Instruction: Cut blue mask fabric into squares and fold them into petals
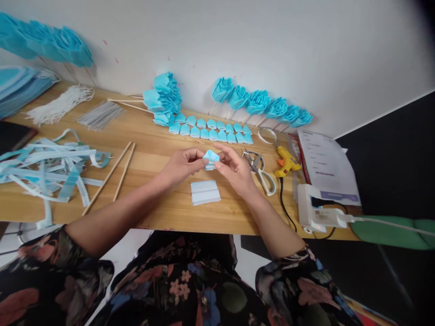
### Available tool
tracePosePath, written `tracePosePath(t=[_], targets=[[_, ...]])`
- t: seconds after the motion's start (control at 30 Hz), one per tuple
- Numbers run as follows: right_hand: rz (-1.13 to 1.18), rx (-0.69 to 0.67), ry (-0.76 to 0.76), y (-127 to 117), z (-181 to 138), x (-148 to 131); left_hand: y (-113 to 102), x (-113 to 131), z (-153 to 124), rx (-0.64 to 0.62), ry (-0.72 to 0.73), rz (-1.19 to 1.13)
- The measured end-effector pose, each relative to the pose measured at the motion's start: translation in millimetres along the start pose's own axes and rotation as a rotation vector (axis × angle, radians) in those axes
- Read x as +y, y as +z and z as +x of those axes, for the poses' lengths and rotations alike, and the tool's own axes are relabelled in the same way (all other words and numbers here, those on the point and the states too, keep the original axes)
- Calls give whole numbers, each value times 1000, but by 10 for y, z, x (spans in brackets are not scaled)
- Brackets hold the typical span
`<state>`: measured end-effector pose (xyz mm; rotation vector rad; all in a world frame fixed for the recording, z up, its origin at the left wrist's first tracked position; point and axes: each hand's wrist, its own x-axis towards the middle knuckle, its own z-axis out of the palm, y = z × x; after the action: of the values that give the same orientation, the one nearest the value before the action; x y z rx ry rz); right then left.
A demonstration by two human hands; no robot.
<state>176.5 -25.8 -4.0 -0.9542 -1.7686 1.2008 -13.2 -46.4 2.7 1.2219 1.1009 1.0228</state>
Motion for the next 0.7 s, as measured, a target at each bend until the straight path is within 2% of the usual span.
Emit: tracePosePath(t=[0.13, 0.53, 0.7], targets=[[-6, -7, 6, 2, 1, 16, 5, -3, 4, -28, 18, 40], [-16, 12, -3, -6, 19, 57, -4, -11, 9, -6, 37, 26], [-53, -27, -17, 1, 20, 78, -18, -59, 13, 0, 28, 54]])
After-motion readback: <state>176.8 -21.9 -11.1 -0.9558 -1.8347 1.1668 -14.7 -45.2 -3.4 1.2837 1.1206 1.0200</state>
